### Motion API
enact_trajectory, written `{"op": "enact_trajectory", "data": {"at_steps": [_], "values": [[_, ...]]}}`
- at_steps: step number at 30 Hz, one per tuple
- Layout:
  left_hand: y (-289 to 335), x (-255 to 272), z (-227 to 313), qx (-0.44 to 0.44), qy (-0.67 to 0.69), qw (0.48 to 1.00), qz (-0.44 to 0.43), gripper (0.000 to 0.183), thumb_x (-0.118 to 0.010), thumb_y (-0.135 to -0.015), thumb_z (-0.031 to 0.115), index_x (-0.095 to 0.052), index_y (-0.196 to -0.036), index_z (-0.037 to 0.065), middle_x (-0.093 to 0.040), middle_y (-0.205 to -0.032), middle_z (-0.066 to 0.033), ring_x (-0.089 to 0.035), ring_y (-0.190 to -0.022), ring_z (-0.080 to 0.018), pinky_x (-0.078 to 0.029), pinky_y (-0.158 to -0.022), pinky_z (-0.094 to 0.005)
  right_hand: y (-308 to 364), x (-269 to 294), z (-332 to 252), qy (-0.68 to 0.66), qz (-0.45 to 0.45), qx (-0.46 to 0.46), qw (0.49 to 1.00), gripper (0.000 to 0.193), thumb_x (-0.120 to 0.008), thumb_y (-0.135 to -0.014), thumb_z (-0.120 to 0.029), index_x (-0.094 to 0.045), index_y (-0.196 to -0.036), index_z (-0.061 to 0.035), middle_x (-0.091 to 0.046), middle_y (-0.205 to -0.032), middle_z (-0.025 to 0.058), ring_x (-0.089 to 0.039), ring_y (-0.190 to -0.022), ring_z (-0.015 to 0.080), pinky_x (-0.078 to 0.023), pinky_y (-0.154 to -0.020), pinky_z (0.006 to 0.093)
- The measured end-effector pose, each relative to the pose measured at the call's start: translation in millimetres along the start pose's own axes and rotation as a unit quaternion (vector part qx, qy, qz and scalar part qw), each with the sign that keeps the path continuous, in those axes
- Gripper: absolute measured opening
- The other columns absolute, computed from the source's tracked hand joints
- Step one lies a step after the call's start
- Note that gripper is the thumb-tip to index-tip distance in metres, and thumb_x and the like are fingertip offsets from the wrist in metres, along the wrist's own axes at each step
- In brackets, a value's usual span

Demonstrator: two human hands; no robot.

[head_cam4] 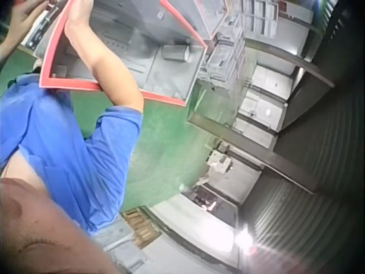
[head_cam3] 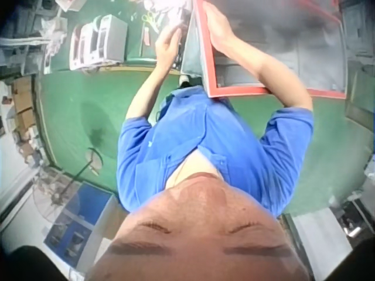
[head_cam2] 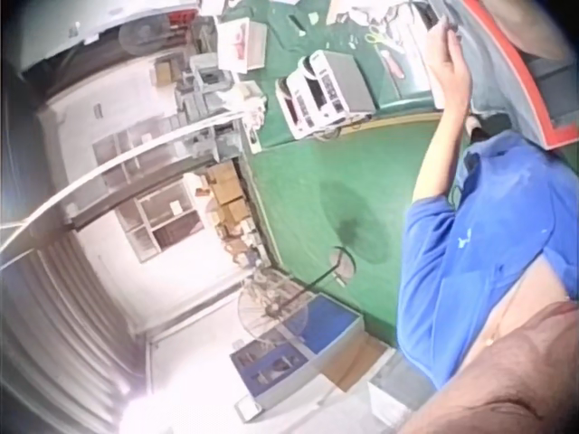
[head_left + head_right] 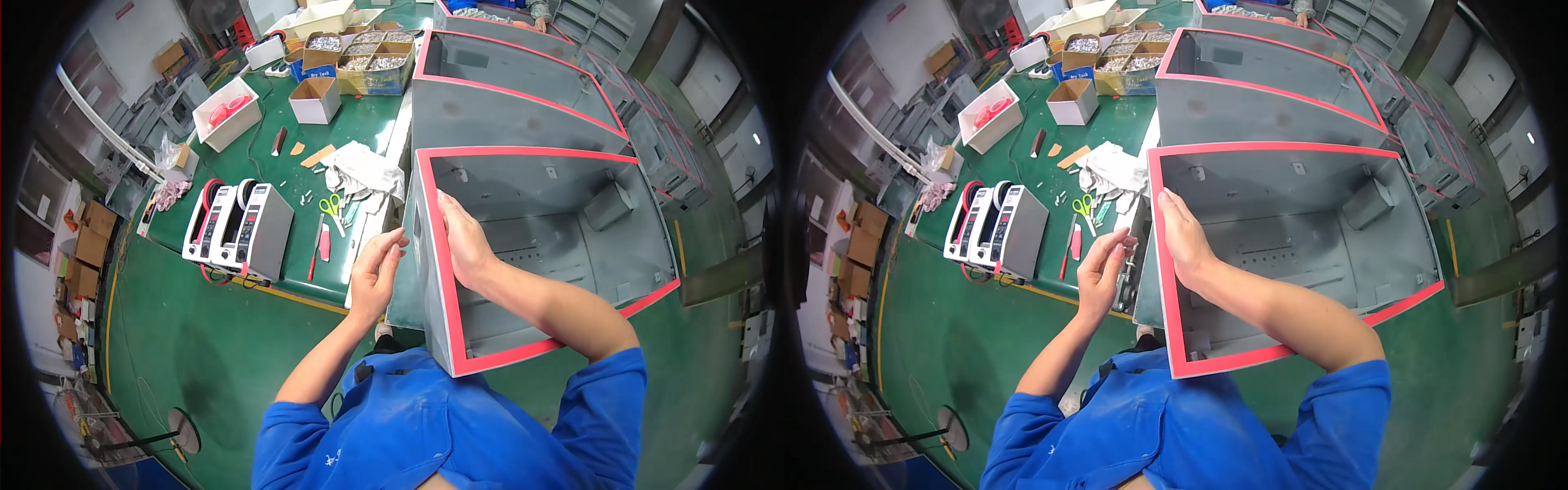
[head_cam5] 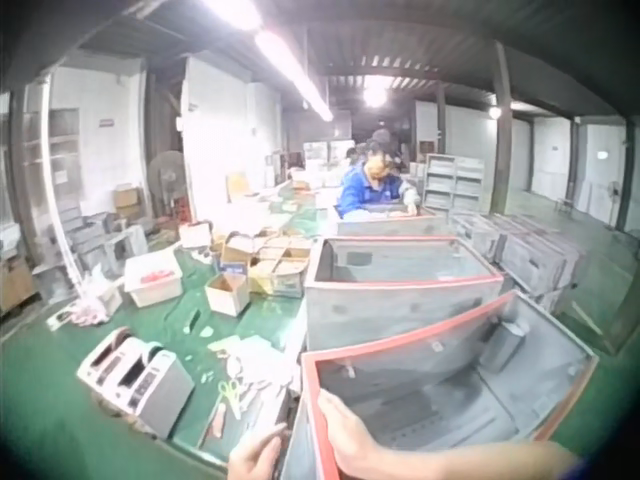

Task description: Applying red decorative or protective tape to the edges of metal cabinet boxes and using a tool to smooth the finish.

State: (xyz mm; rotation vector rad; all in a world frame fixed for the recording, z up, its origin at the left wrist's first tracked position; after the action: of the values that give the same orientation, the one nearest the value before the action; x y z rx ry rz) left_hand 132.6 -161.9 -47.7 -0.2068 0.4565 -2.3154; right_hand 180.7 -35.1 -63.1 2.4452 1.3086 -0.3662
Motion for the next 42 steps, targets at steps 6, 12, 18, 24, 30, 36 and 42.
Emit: {"op": "enact_trajectory", "data": {"at_steps": [6,12,18,24,30,36,42], "values": [[6.1,-4.8,7.3,-0.023,-0.039,0.999,-0.022,0.026,-0.043,-0.089,0.002,-0.051,-0.114,-0.002,-0.053,-0.104,-0.0112,-0.053,-0.097,-0.0161,-0.045,-0.082,-0.0274,6.0,-7.1,-2.3,0.0,-0.002,0.002,1.0,0.058,-0.035,-0.092,-0.038,-0.026,-0.132,0.0036,-0.031,-0.136,0.0151,-0.025,-0.128,0.0199,-0.019,-0.104,0.0288],[9.6,-5.8,10.9,-0.037,-0.047,0.998,-0.023,0.026,-0.043,-0.089,0.001,-0.051,-0.113,-0.002,-0.053,-0.105,-0.012,-0.053,-0.096,-0.0167,-0.045,-0.081,-0.0273,9.5,-10.0,-8.4,0.011,0.005,0.003,1.0,0.058,-0.035,-0.092,-0.038,-0.027,-0.132,0.0026,-0.032,-0.135,0.0147,-0.027,-0.127,0.0197,-0.02,-0.104,0.029],[13.4,-12.8,36.4,-0.106,-0.127,0.985,-0.039,0.029,-0.047,-0.083,-0.004,-0.053,-0.111,-0.002,-0.054,-0.106,-0.0154,-0.054,-0.097,-0.0237,-0.045,-0.081,-0.0299,10.3,-10.8,-7.3,-0.003,0.009,-0.001,1.0,0.057,-0.035,-0.092,-0.039,-0.028,-0.131,0.0022,-0.033,-0.134,0.0141,-0.028,-0.126,0.0192,-0.021,-0.103,0.029],[25.0,-40.7,68.2,-0.248,-0.262,0.926,-0.109,0.044,-0.051,-0.07,-0.009,-0.055,-0.112,0.002,-0.053,-0.114,-0.0145,-0.049,-0.109,-0.031,-0.041,-0.086,-0.0372,11.4,-8.4,-8.4,0.013,0.026,-0.008,1.0,0.057,-0.036,-0.092,-0.039,-0.028,-0.131,0.002,-0.033,-0.134,0.0143,-0.027,-0.126,0.019,-0.02,-0.103,0.0288],[33.9,-53.2,69.0,-0.3,-0.334,0.884,-0.133,0.045,-0.053,-0.067,-0.003,-0.057,-0.111,0.005,-0.053,-0.117,-0.0085,-0.048,-0.112,-0.0278,-0.04,-0.09,-0.0385,17.8,-11.9,-18.3,0.044,0.041,0.0,0.998,0.057,-0.036,-0.092,-0.039,-0.03,-0.131,0.002,-0.033,-0.134,0.0146,-0.027,-0.127,0.0197,-0.02,-0.103,0.0289],[36.5,-56.7,63.8,-0.313,-0.359,0.868,-0.14,0.044,-0.053,-0.068,0.0,-0.056,-0.112,0.005,-0.053,-0.119,-0.0084,-0.047,-0.113,-0.0269,-0.039,-0.091,-0.0383,16.0,-9.6,-15.0,0.033,0.038,-0.005,0.999,0.057,-0.036,-0.092,-0.039,-0.03,-0.13,0.0022,-0.033,-0.134,0.0147,-0.027,-0.126,0.0201,-0.02,-0.103,0.0288],[38.0,-55.7,60.0,-0.319,-0.372,0.861,-0.139,0.044,-0.053,-0.068,0.002,-0.056,-0.112,0.006,-0.053,-0.119,-0.0082,-0.047,-0.113,-0.0263,-0.039,-0.092,-0.0381,18.6,-12.1,-18.2,0.042,0.049,-0.008,0.998,0.058,-0.036,-0.092,-0.039,-0.028,-0.131,0.003,-0.033,-0.134,0.0151,-0.027,-0.127,0.0204,-0.02,-0.103,0.0287]]}}
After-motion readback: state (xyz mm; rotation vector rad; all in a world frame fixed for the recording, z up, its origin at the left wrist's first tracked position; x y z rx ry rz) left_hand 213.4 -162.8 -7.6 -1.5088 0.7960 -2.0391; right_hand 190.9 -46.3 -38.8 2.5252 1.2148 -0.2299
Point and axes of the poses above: each hand's wrist, its own y-axis away from the middle knuckle, its own x-axis out of the back of the hand, z = x × y, the point moved 9 cm from there along -y, towards the middle knuckle
